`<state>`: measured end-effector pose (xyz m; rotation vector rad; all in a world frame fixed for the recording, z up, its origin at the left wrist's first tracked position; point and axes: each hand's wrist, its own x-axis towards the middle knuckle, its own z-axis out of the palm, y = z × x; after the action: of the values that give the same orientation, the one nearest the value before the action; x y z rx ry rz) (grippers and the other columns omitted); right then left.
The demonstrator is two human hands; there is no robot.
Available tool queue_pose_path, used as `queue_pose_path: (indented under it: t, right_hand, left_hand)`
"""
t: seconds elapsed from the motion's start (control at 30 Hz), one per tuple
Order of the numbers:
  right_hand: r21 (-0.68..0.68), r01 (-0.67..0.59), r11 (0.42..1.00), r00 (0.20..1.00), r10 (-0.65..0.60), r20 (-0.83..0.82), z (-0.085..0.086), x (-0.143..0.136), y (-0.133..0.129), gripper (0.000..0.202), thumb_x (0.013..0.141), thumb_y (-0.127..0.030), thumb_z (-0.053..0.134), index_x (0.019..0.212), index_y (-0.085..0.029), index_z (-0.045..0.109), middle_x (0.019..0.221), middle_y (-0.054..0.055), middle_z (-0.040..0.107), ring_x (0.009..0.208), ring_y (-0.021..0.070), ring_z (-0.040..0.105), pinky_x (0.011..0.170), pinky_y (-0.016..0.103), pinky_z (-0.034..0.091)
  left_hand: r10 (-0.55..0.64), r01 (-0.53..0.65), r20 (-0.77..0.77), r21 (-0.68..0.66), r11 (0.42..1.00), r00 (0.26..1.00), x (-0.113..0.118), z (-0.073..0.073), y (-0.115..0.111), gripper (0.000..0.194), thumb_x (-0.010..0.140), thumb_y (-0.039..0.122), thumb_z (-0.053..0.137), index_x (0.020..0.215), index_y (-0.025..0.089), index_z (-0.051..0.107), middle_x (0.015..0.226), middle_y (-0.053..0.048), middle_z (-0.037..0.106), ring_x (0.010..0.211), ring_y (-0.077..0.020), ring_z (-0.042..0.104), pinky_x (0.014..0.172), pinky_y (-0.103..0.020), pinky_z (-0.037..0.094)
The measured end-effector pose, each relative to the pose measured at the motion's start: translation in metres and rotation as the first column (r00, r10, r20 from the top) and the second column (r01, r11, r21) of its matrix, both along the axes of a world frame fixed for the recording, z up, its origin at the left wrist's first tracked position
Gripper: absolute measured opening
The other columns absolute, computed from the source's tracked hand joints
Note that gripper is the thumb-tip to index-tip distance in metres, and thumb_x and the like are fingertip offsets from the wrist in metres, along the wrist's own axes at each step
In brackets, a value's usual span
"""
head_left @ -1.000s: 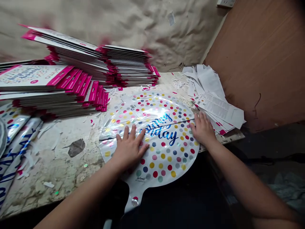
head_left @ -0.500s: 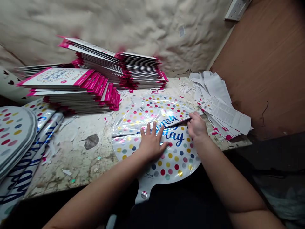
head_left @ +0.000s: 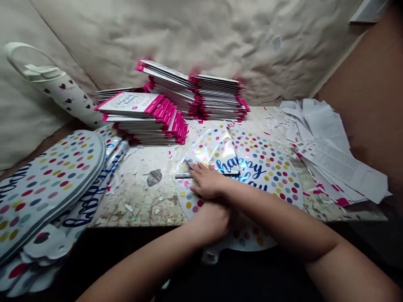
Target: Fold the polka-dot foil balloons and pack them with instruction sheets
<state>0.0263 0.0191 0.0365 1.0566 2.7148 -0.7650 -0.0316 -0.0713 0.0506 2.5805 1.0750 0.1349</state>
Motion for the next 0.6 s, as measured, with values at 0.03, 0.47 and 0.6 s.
queue_pose_path:
  t: [0.03, 0.47, 0.6]
  right_hand:
    - [0.010, -0.004, 1.000, 1.000, 0.004, -0.011, -0.003, 0.000, 0.001, 0.067, 0.086, -0.041, 0.038, 0.144, -0.014, 0.019, 0.152, 0.009, 0.006, 0.138, 0.0313, 0.003, 0.109, 0.055, 0.007]
    - [0.147, 0.281, 0.948, 0.876, -0.191, -0.442, -0.025, 0.004, 0.010, 0.047, 0.069, -0.025, 0.057, 0.114, -0.015, 0.046, 0.118, 0.012, 0.050, 0.110, 0.0212, 0.048, 0.092, 0.032, 0.041]
    - [0.200, 0.300, 0.933, 0.894, -0.202, -0.399, -0.029, -0.012, 0.001, 0.022, 0.079, -0.016, 0.046, 0.096, -0.013, 0.059, 0.102, 0.013, 0.060, 0.099, 0.0229, 0.054, 0.087, 0.033, 0.041]
  left_hand:
    - [-0.026, 0.026, -0.006, -0.030, 0.999, 1.000, -0.013, 0.007, -0.008, 0.023, 0.083, 0.032, 0.050, 0.099, 0.022, 0.064, 0.110, -0.005, 0.064, 0.102, -0.0230, 0.058, 0.090, -0.032, 0.043]
    - [0.230, -0.065, -0.257, 0.525, 0.849, 0.938, -0.140, 0.001, 0.070, 0.020, 0.082, 0.018, 0.046, 0.076, 0.016, 0.064, 0.072, -0.007, 0.061, 0.073, -0.0218, 0.056, 0.069, -0.036, 0.046]
    - [0.281, -0.158, -0.099, 0.632, 0.759, 0.955, -0.119, 0.009, 0.049, 0.021, 0.085, 0.022, 0.045, 0.073, 0.016, 0.062, 0.071, -0.007, 0.060, 0.073, -0.0210, 0.055, 0.070, -0.036, 0.046]
